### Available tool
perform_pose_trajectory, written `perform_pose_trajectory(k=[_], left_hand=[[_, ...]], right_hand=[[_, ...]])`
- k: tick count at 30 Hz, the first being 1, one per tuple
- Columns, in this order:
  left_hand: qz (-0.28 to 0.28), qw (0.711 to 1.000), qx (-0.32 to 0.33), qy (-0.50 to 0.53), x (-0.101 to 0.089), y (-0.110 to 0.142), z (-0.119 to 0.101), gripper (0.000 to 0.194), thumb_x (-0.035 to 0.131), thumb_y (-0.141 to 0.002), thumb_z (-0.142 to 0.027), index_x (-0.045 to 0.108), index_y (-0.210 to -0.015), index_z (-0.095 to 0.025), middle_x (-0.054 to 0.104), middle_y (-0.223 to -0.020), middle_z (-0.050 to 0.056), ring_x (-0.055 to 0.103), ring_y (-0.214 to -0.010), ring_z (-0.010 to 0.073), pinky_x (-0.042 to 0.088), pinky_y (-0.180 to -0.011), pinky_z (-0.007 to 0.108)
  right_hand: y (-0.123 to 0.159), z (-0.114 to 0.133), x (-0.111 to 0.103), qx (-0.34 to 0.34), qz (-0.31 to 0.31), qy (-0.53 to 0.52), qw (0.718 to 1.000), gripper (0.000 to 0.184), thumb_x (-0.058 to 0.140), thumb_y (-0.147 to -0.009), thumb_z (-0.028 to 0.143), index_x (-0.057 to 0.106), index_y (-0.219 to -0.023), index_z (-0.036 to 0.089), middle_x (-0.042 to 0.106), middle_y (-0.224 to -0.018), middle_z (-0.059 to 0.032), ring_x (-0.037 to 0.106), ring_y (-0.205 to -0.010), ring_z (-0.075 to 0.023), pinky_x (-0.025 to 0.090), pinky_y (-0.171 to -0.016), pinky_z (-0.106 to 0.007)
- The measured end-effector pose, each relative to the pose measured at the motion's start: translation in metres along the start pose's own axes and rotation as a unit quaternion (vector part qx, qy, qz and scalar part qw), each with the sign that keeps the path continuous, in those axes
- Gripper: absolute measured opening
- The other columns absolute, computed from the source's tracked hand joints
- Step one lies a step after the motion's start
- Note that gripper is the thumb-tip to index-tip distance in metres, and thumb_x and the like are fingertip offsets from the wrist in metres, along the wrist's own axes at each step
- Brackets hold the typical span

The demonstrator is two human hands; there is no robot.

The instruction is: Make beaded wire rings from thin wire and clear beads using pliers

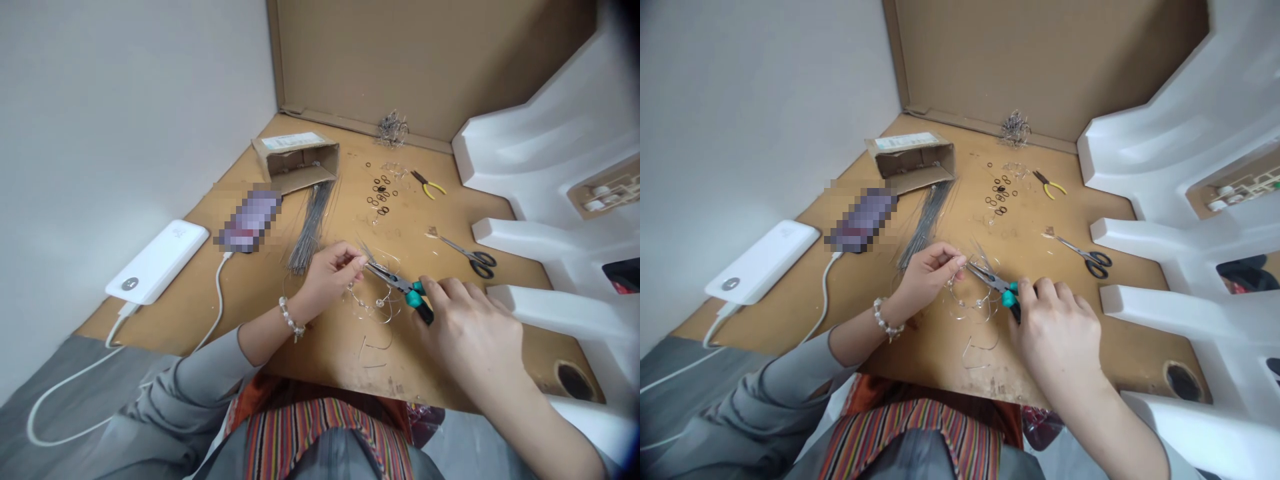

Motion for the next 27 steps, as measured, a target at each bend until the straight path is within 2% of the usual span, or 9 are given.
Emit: perform_pose_trajectory(k=[6,11,14,21,27], left_hand=[[-0.018,0.993,0.080,-0.088,-0.001,0.003,-0.005,0.016,0.056,-0.084,-0.030,0.057,-0.074,-0.017,0.058,-0.070,0.001,0.059,-0.062,0.0092,0.047,-0.056,0.019],[-0.021,0.986,0.109,-0.127,-0.001,0.003,-0.009,0.016,0.057,-0.084,-0.030,0.060,-0.073,-0.018,0.059,-0.069,0.001,0.058,-0.066,0.0109,0.048,-0.059,0.021],[-0.018,0.989,0.101,-0.107,-0.001,0.003,-0.010,0.017,0.058,-0.084,-0.030,0.061,-0.073,-0.017,0.061,-0.068,0.001,0.059,-0.066,0.0112,0.048,-0.060,0.022],[-0.022,1.000,0.014,-0.019,0.000,0.001,-0.004,0.016,0.059,-0.082,-0.030,0.061,-0.076,-0.016,0.060,-0.061,-0.001,0.057,-0.051,0.0069,0.047,-0.050,0.017],[-0.035,0.999,0.039,-0.015,-0.001,0.002,-0.005,0.014,0.060,-0.081,-0.028,0.061,-0.077,-0.015,0.061,-0.062,-0.001,0.059,-0.055,0.0075,0.048,-0.052,0.017]], right_hand=[[-0.002,0.002,-0.002,0.001,0.012,0.001,1.000,0.019,0.053,-0.079,0.034,0.064,-0.081,0.018,0.057,-0.063,-0.0036,0.050,-0.059,-0.0169,0.022,-0.055,-0.029],[-0.002,0.002,-0.005,-0.008,0.019,0.008,1.000,0.018,0.054,-0.079,0.034,0.063,-0.080,0.018,0.057,-0.064,-0.0037,0.050,-0.060,-0.0174,0.021,-0.055,-0.029],[-0.003,0.001,-0.007,-0.010,0.018,0.010,1.000,0.018,0.053,-0.079,0.034,0.062,-0.079,0.018,0.056,-0.063,-0.0038,0.050,-0.060,-0.0180,0.021,-0.055,-0.030],[-0.007,0.006,-0.013,-0.028,0.018,0.031,0.999,0.016,0.051,-0.081,0.032,0.059,-0.077,0.018,0.053,-0.061,-0.0037,0.049,-0.058,-0.0180,0.018,-0.054,-0.030],[-0.010,0.010,-0.019,-0.045,0.041,0.054,0.997,0.011,0.053,-0.079,0.026,0.059,-0.080,0.017,0.054,-0.064,-0.0047,0.050,-0.062,-0.0193,0.020,-0.056,-0.031]])
Point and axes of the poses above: each hand's wrist, its own y-axis away from the middle knuckle, its own x-axis out of the palm, z = x × y, the point moved 5 cm from there along -y, towards the middle knuckle
